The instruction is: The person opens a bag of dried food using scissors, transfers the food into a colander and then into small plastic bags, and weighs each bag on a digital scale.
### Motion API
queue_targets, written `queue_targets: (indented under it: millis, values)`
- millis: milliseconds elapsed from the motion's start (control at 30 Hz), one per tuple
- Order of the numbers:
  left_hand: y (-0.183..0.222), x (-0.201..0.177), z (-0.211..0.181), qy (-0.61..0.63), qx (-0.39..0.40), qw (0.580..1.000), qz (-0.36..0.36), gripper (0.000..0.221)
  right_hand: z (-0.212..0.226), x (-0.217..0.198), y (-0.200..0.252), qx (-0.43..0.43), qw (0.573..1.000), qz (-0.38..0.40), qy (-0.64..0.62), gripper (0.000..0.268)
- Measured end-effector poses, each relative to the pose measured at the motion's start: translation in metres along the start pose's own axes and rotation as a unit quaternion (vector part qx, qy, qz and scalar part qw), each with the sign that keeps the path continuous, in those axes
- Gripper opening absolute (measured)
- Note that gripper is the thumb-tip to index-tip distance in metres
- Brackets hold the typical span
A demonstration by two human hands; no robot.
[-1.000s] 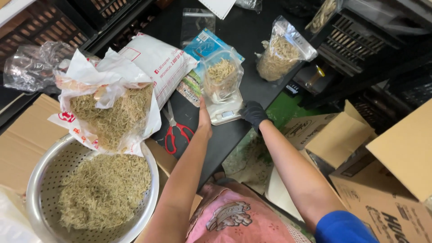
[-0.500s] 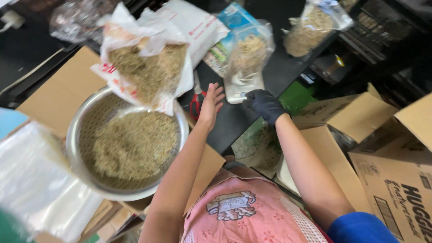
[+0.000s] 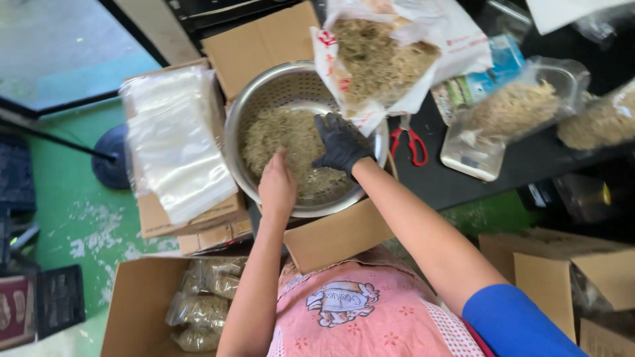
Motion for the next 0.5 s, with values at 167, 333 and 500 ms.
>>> queue_targets:
  millis: [167,333,500]
  values:
    - [0.012,0.008,0.006,-0.041,-0.008,0.999,0.014,0.038,0.018,0.040,-0.027,-0.014,0.999,0.005,0.030,0.091]
    - [0.016,0.001,-0.004,-0.056,0.011,0.998,-0.005,0.035,0.013,0.027,-0.033,-0.065,0.997,-0.002,-0.039,0.044]
    - [0.013,0.007,0.002,-0.078,0.018,0.996,-0.026,0.034,0.008,-0.027,-0.014,-0.056,0.949,-0.040,-0.308,0.049]
Point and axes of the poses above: each hand's wrist, its own y-axis away from the middle knuckle, its own x-axis out of the palm, z = x × y, the point moved 6 cm from there along -y, towards the middle knuckle, and after that the axes turned 2 degrees about y, right-handed, at the moved point
